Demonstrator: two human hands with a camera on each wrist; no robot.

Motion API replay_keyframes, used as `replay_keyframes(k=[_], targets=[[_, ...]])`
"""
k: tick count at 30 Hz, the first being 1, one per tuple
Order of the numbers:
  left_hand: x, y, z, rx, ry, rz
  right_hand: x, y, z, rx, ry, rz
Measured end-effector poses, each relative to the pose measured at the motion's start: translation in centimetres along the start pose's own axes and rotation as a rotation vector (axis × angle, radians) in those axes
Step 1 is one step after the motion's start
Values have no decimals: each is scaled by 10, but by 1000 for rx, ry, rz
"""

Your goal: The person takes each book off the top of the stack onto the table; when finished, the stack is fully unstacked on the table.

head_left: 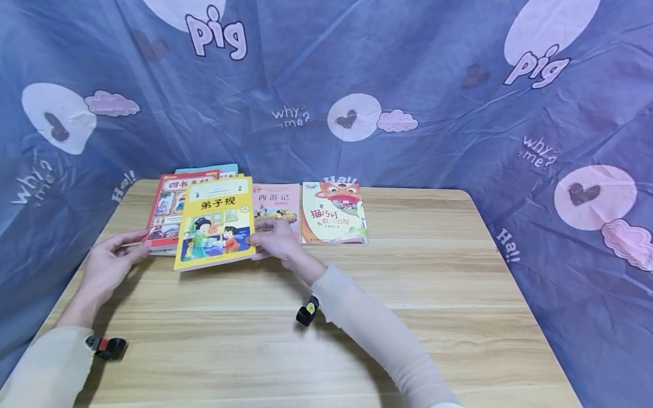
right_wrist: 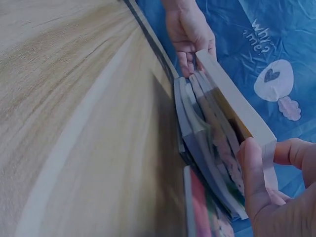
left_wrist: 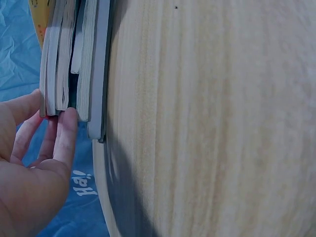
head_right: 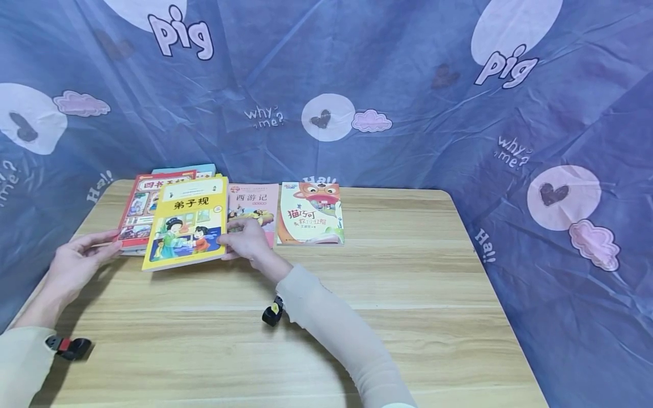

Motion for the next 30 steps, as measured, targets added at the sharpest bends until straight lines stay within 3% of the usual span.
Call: replay_keyframes(k=[5, 18, 30], targets=[[0, -1, 0, 7, -7, -13, 4, 8, -5, 4, 2, -1], [4, -1, 2, 4, 3, -6, 2, 40, -19, 90, 50, 173], [4, -1, 3, 22, 7, -8, 4, 96, -42, 45, 112, 217]])
Point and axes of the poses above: each hand's wrist, its own z-axis towards the middle knuckle, its own y-axis out of the back of the hand, x = y × z, the point moved 3 cm from there along z, towards the middle knuckle, and after that the axes turned 6 degrees about -x, right-handed, at the moved point
